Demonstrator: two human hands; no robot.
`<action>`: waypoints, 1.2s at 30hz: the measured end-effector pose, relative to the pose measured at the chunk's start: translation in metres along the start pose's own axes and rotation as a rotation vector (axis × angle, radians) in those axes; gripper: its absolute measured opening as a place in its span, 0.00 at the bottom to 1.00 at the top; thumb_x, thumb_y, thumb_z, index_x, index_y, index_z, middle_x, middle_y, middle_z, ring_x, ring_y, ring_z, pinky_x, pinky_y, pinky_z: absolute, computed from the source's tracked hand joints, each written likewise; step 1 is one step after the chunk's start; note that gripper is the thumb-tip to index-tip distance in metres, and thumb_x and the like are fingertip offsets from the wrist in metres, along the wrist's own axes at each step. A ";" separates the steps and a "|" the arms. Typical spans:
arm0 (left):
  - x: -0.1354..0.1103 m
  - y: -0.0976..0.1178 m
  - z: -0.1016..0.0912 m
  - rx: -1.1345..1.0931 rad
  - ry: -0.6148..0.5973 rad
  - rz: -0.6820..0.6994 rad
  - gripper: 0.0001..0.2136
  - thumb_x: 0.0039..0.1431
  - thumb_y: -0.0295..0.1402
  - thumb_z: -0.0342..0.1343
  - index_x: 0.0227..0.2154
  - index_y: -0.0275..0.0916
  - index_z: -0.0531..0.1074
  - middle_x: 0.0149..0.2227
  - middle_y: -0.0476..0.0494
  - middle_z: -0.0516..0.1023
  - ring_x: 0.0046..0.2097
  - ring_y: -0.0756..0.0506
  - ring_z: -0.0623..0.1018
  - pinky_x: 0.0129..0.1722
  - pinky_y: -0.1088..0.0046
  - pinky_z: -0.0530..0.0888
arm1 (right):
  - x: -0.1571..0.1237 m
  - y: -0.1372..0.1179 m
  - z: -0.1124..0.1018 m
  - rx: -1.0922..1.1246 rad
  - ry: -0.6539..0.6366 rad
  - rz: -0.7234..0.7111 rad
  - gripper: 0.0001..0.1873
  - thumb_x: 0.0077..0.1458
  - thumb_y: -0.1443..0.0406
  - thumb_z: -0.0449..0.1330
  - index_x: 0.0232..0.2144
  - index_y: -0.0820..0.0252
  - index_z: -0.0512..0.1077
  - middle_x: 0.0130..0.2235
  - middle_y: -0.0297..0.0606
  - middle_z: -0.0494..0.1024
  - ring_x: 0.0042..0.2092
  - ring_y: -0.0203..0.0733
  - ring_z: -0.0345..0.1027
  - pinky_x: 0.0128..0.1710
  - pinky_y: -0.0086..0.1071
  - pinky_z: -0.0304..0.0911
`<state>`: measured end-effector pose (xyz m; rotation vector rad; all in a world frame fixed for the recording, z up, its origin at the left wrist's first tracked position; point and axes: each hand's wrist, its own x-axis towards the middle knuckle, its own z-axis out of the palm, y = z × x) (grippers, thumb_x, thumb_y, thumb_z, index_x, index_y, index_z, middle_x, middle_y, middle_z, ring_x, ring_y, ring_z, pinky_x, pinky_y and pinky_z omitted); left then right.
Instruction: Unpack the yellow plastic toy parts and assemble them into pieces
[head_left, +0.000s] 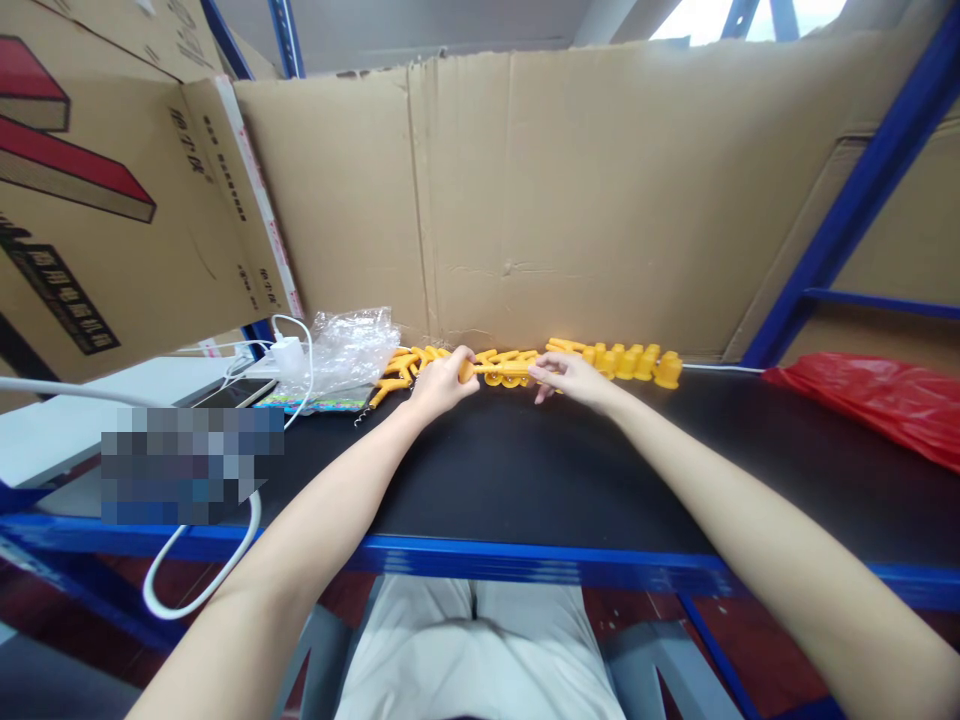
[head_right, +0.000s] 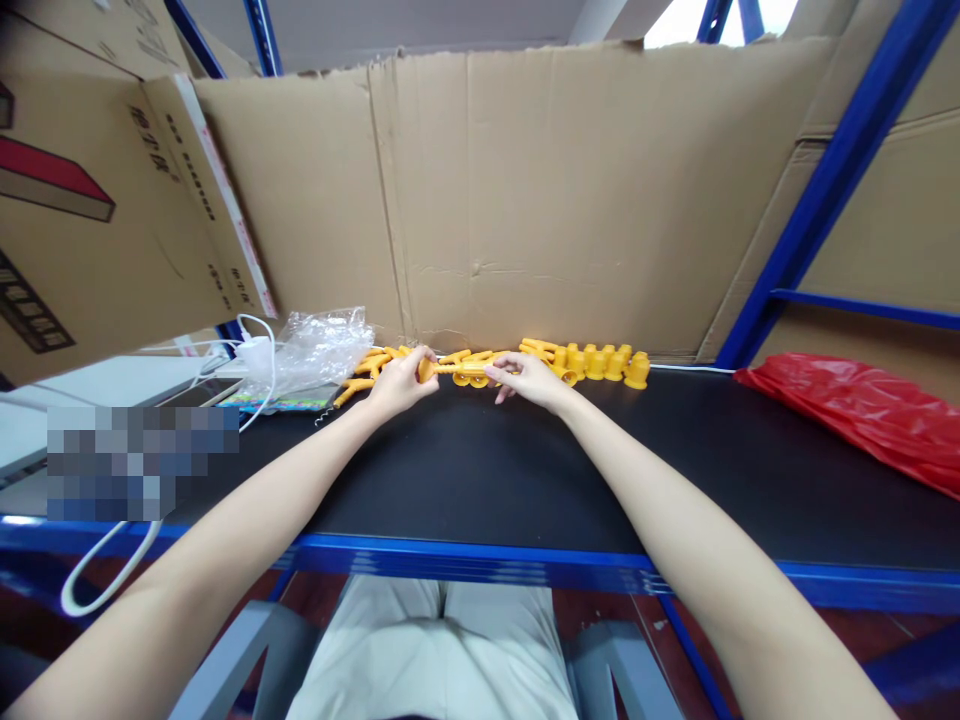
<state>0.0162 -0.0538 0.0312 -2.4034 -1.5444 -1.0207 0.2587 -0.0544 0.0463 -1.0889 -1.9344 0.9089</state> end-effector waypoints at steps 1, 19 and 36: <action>0.000 0.000 0.000 0.003 -0.001 -0.004 0.13 0.52 0.35 0.52 0.42 0.43 0.66 0.31 0.48 0.75 0.32 0.46 0.74 0.36 0.71 0.68 | -0.001 -0.001 0.001 -0.016 -0.007 0.009 0.19 0.53 0.49 0.57 0.32 0.61 0.67 0.33 0.40 0.76 0.26 0.35 0.72 0.32 0.33 0.69; 0.001 0.000 -0.001 0.011 0.018 0.007 0.12 0.51 0.34 0.53 0.41 0.43 0.67 0.29 0.50 0.74 0.30 0.46 0.73 0.33 0.73 0.67 | 0.002 0.006 -0.008 0.059 -0.012 -0.027 0.27 0.46 0.58 0.65 0.48 0.57 0.65 0.45 0.42 0.73 0.32 0.37 0.74 0.32 0.32 0.69; 0.000 0.001 -0.002 0.033 0.004 -0.001 0.13 0.51 0.34 0.52 0.41 0.43 0.67 0.31 0.49 0.76 0.32 0.45 0.75 0.35 0.72 0.68 | 0.002 0.002 0.001 0.139 0.024 0.051 0.18 0.52 0.52 0.59 0.31 0.63 0.72 0.31 0.43 0.78 0.27 0.37 0.72 0.28 0.31 0.67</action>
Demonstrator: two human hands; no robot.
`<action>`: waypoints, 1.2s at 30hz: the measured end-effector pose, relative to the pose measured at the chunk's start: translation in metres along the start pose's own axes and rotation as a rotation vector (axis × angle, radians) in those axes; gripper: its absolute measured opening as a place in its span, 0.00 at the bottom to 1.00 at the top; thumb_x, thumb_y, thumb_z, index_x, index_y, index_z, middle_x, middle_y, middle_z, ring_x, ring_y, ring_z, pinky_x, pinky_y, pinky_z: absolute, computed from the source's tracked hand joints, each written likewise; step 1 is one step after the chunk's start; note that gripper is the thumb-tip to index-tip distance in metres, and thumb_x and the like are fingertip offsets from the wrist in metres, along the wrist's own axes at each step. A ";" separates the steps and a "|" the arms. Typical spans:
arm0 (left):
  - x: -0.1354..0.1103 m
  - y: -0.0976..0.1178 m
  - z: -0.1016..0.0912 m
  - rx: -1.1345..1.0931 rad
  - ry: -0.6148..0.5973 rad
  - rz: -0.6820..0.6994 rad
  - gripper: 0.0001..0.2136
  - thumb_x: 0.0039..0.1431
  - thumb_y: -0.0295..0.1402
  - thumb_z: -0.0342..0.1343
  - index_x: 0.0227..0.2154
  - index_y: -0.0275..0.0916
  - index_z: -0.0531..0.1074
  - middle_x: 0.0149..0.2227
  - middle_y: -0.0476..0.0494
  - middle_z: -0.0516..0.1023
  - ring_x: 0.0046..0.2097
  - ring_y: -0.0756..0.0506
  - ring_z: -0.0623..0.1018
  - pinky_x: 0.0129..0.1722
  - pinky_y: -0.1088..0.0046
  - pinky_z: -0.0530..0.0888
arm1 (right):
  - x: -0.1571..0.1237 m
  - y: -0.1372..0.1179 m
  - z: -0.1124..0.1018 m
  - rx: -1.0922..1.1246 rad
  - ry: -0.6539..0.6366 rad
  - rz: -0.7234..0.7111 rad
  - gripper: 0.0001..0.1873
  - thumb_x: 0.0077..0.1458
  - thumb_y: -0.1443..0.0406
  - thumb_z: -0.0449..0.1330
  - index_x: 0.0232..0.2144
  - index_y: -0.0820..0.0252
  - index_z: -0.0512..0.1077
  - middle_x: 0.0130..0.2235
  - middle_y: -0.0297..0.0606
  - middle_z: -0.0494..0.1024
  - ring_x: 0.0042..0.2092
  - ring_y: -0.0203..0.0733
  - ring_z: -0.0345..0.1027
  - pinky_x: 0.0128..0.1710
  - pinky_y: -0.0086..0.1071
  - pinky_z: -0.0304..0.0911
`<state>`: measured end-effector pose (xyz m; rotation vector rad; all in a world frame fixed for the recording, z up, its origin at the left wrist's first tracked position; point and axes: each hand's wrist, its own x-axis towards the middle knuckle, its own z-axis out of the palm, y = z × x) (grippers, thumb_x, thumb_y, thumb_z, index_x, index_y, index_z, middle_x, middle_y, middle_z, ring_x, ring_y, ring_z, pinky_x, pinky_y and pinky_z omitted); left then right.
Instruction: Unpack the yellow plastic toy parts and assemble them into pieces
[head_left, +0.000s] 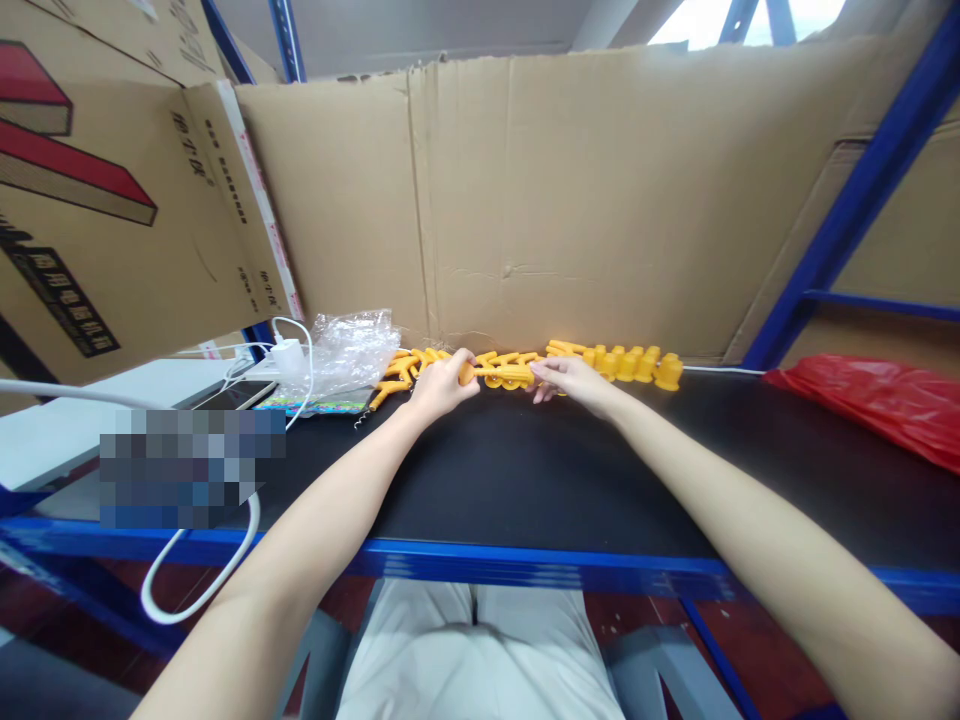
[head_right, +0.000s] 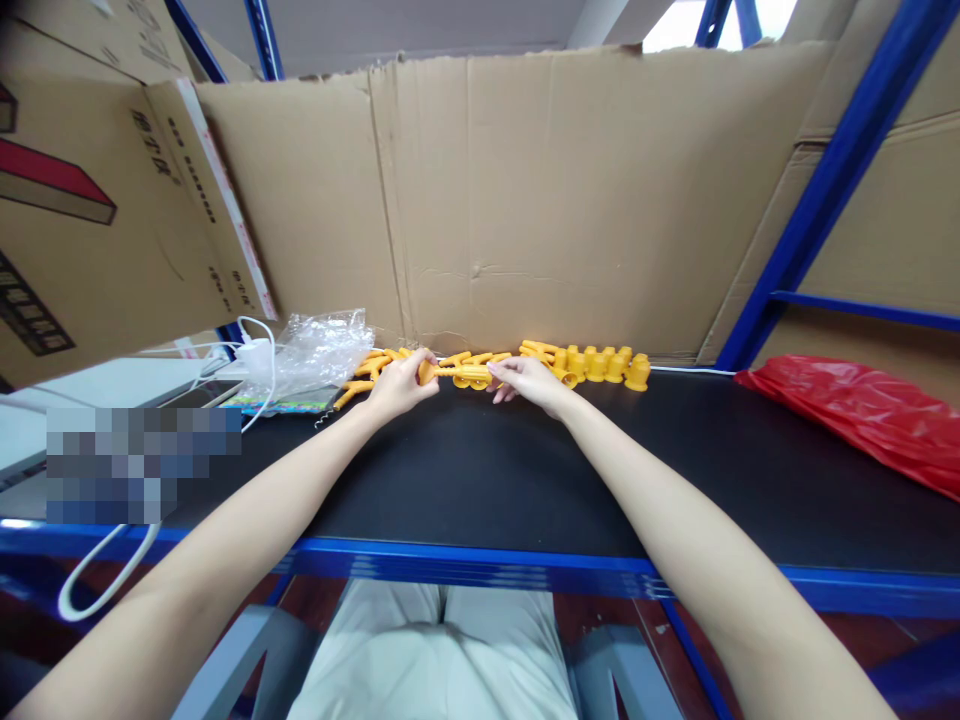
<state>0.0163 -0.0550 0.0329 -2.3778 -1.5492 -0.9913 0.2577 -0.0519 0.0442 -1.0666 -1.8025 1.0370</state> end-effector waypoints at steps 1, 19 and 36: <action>0.000 0.000 0.000 0.004 -0.001 0.000 0.13 0.51 0.34 0.52 0.41 0.43 0.67 0.31 0.49 0.76 0.32 0.45 0.75 0.35 0.72 0.68 | 0.001 0.001 0.001 0.012 0.003 0.011 0.18 0.53 0.52 0.59 0.30 0.63 0.71 0.30 0.43 0.78 0.27 0.37 0.72 0.28 0.31 0.67; 0.001 -0.005 0.003 0.004 0.006 0.049 0.13 0.51 0.33 0.52 0.41 0.42 0.67 0.31 0.48 0.76 0.32 0.46 0.75 0.34 0.72 0.68 | -0.002 -0.003 0.009 0.014 0.019 0.073 0.15 0.54 0.61 0.60 0.43 0.64 0.67 0.40 0.45 0.76 0.29 0.34 0.72 0.29 0.28 0.69; 0.004 -0.026 -0.006 0.375 -0.238 -0.281 0.19 0.56 0.32 0.47 0.51 0.35 0.64 0.55 0.29 0.66 0.58 0.32 0.64 0.53 0.51 0.61 | 0.017 0.027 -0.034 -0.323 0.642 -0.319 0.20 0.45 0.57 0.63 0.40 0.58 0.67 0.42 0.43 0.74 0.37 0.43 0.70 0.43 0.44 0.67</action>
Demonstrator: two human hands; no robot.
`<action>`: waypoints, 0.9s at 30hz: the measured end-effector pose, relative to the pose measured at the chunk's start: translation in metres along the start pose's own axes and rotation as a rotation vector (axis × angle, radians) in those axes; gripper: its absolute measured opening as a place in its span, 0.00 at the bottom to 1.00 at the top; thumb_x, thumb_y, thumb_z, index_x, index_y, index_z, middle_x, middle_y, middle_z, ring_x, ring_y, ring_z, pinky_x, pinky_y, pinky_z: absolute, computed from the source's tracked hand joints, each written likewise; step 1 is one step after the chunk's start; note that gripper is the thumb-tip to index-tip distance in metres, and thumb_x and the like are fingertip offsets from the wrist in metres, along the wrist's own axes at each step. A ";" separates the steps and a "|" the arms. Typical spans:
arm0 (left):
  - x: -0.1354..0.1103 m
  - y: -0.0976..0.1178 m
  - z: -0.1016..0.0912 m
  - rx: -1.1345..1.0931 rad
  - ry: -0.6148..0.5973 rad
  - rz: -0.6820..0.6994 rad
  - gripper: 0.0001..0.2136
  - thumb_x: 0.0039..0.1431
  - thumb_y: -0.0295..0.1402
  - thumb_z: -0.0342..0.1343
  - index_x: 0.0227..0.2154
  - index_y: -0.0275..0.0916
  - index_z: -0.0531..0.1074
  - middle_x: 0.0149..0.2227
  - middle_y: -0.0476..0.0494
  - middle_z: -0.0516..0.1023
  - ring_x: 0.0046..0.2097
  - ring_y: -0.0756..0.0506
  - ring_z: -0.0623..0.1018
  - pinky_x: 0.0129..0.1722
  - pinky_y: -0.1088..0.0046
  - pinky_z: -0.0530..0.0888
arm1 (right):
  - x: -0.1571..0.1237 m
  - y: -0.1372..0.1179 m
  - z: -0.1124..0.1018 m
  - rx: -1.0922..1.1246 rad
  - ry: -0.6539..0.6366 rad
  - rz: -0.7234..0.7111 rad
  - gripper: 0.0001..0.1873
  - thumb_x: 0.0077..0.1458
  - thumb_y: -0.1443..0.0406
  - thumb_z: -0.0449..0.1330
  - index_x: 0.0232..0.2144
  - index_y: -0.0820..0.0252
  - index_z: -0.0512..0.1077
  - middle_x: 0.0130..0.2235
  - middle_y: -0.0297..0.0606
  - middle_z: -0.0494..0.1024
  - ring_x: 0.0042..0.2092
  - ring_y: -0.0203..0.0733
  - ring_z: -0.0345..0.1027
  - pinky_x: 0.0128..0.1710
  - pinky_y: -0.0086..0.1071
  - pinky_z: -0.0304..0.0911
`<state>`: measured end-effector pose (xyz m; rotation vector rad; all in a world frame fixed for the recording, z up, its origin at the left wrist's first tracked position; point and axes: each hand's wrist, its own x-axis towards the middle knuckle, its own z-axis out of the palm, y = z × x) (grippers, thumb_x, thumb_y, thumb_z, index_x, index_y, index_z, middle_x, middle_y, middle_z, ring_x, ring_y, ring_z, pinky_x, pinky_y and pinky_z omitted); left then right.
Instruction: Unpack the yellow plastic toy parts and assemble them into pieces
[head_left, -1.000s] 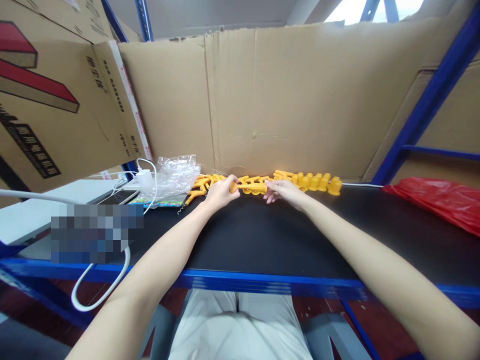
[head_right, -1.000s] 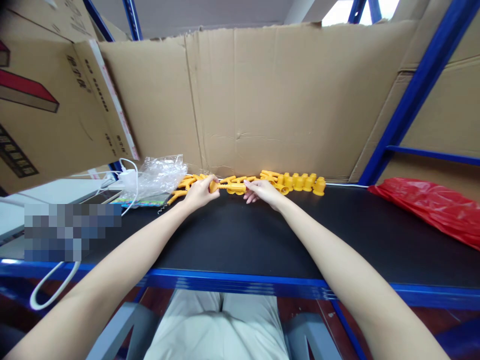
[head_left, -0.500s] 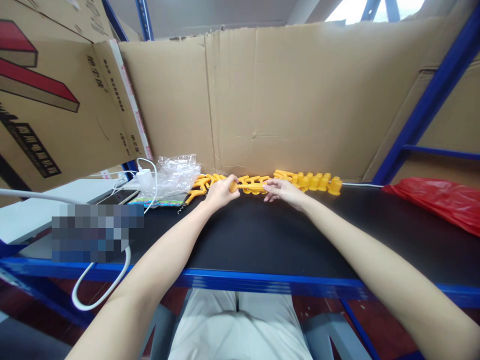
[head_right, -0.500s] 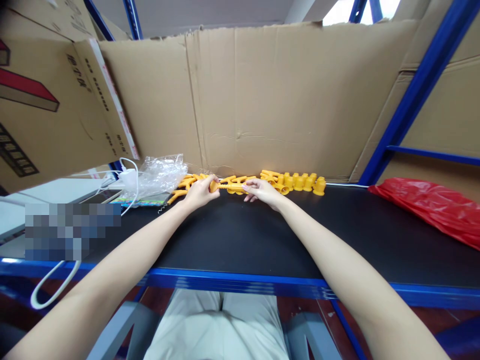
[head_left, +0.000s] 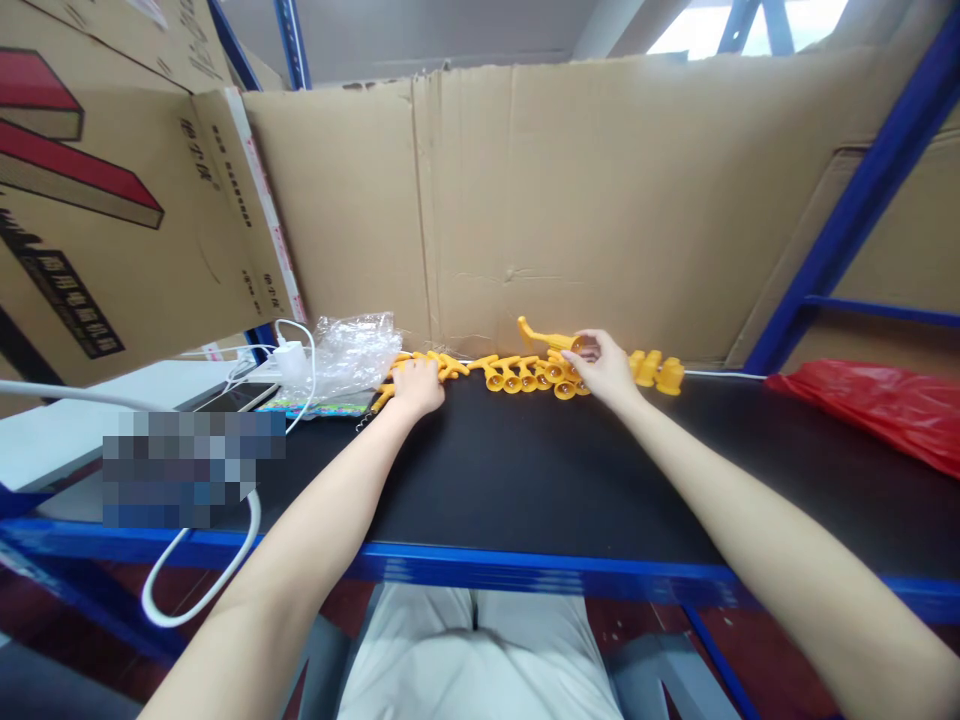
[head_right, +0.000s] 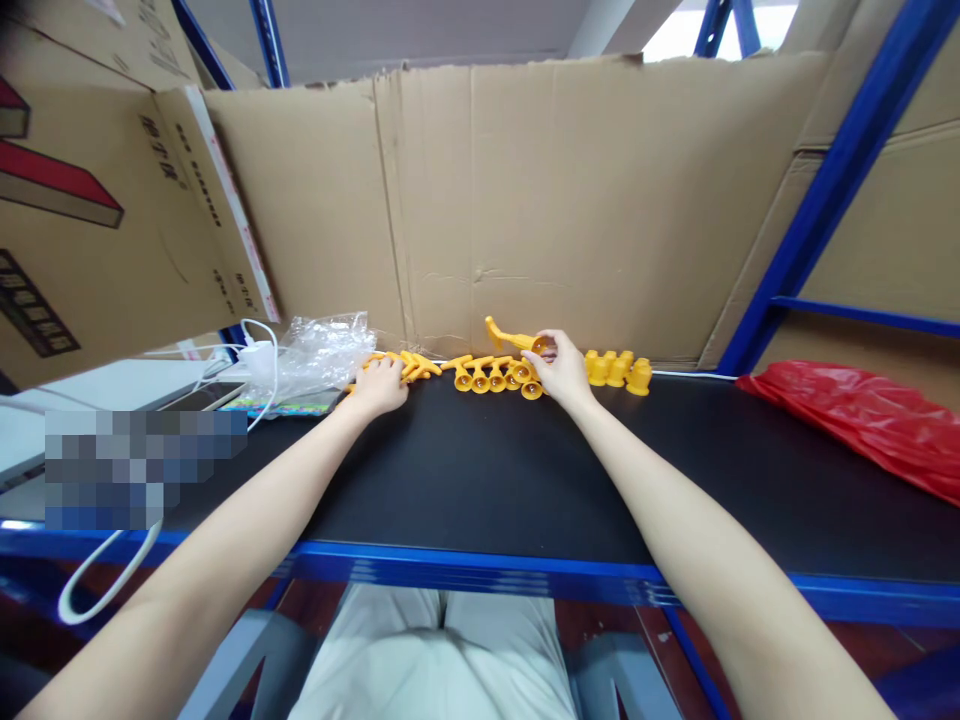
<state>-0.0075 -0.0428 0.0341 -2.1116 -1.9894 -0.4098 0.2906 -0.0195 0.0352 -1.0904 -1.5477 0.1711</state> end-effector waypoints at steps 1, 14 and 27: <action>0.001 -0.003 0.001 0.042 -0.071 -0.057 0.20 0.54 0.32 0.48 0.51 0.35 0.64 0.56 0.28 0.65 0.58 0.31 0.63 0.54 0.49 0.60 | 0.000 0.003 -0.001 -0.092 0.010 -0.064 0.19 0.46 0.57 0.62 0.41 0.59 0.67 0.43 0.44 0.74 0.39 0.45 0.70 0.44 0.45 0.66; 0.006 -0.006 0.004 0.094 -0.166 -0.082 0.15 0.54 0.30 0.49 0.45 0.36 0.68 0.49 0.32 0.72 0.54 0.35 0.69 0.53 0.52 0.60 | -0.007 0.017 0.024 -0.598 -0.204 -0.400 0.18 0.56 0.67 0.50 0.48 0.64 0.68 0.46 0.50 0.72 0.47 0.50 0.65 0.46 0.40 0.58; 0.001 0.001 0.006 0.044 -0.135 0.090 0.15 0.56 0.34 0.47 0.46 0.38 0.69 0.54 0.32 0.67 0.56 0.34 0.64 0.52 0.46 0.60 | -0.018 0.008 0.032 -0.923 -0.325 -0.419 0.20 0.60 0.66 0.45 0.53 0.60 0.67 0.45 0.49 0.74 0.44 0.50 0.64 0.44 0.42 0.49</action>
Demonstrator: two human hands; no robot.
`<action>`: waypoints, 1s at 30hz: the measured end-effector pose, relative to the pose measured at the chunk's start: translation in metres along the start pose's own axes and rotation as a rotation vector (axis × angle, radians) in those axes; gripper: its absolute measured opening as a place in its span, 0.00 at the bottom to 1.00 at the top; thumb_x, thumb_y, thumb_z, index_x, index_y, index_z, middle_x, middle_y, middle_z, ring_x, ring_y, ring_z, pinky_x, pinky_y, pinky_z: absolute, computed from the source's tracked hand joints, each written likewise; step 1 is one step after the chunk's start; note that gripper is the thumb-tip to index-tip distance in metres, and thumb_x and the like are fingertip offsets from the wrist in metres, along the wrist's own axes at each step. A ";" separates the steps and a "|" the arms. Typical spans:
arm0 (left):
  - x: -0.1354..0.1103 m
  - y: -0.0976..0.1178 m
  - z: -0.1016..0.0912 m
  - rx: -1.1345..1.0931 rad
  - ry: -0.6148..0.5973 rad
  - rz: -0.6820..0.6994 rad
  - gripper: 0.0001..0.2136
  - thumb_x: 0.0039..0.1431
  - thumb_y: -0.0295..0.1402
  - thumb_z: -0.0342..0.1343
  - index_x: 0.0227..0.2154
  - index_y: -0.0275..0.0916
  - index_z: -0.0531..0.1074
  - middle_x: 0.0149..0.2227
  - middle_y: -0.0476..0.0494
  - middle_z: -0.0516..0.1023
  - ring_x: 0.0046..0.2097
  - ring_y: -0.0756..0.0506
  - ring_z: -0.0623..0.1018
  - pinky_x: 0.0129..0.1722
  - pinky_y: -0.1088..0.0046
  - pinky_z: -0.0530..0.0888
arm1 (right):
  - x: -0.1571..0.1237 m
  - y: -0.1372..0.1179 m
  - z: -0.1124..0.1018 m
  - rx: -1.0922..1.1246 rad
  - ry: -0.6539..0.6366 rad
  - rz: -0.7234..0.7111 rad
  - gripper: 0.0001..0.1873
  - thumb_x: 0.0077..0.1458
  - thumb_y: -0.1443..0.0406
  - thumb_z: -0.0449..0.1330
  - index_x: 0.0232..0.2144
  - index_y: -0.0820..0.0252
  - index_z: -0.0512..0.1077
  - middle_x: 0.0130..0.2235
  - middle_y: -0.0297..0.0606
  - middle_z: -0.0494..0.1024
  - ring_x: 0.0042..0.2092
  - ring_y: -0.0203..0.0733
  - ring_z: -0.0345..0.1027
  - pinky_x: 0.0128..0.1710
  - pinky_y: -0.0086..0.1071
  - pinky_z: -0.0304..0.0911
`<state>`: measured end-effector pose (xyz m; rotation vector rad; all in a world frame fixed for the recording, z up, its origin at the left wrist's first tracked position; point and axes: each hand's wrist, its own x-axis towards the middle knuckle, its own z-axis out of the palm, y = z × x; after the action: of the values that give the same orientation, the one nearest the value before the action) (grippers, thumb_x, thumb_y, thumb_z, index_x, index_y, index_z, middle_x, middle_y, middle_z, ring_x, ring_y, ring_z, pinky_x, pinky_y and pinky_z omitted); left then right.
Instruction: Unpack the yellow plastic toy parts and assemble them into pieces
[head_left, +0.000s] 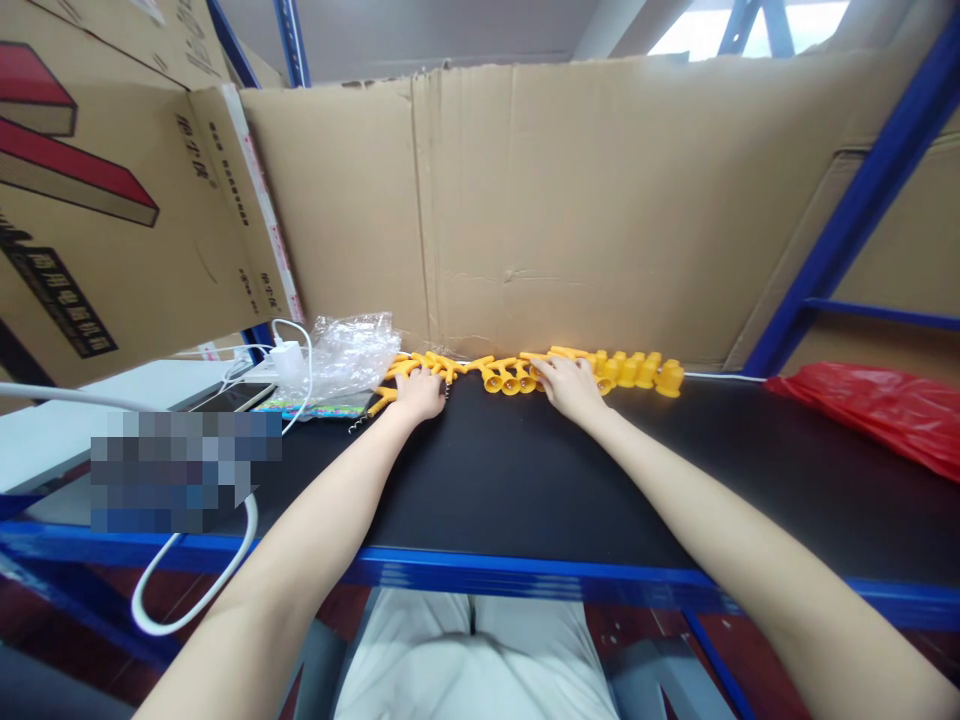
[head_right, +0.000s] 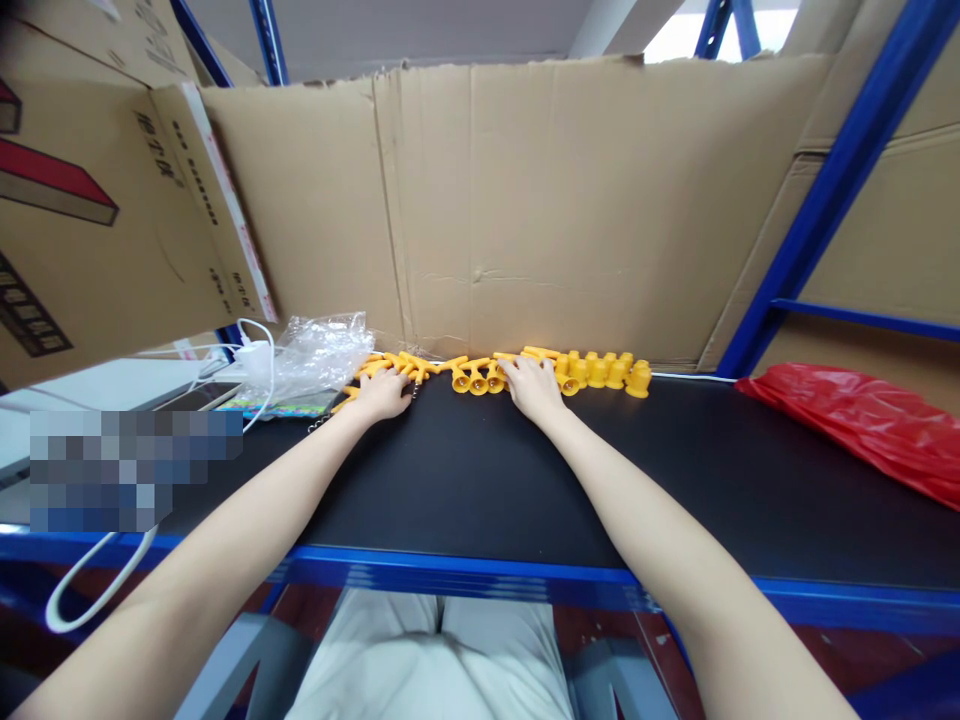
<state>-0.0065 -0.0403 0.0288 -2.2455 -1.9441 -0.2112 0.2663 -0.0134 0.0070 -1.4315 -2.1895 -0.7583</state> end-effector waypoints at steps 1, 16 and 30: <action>0.000 -0.001 0.001 -0.007 0.007 0.009 0.15 0.56 0.34 0.47 0.45 0.37 0.69 0.54 0.32 0.68 0.56 0.34 0.65 0.52 0.46 0.60 | 0.000 0.000 -0.001 -0.006 -0.005 0.005 0.21 0.60 0.66 0.45 0.53 0.60 0.66 0.45 0.49 0.74 0.45 0.51 0.64 0.44 0.42 0.49; 0.006 -0.002 0.010 -0.105 -0.006 0.178 0.17 0.54 0.24 0.45 0.41 0.44 0.74 0.49 0.40 0.74 0.54 0.38 0.68 0.54 0.46 0.58 | -0.003 0.008 0.002 0.075 -0.002 0.067 0.16 0.60 0.61 0.48 0.45 0.63 0.67 0.46 0.50 0.74 0.49 0.54 0.63 0.49 0.49 0.49; 0.006 0.001 0.007 -0.130 0.045 0.196 0.07 0.56 0.30 0.51 0.31 0.38 0.75 0.41 0.38 0.75 0.46 0.39 0.74 0.49 0.59 0.68 | -0.013 0.096 -0.016 0.229 0.206 0.607 0.19 0.54 0.67 0.47 0.46 0.62 0.69 0.48 0.49 0.73 0.50 0.52 0.65 0.49 0.48 0.56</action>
<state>-0.0046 -0.0332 0.0233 -2.4707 -1.7202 -0.3684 0.3607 -0.0022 0.0323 -1.6789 -1.5030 -0.3989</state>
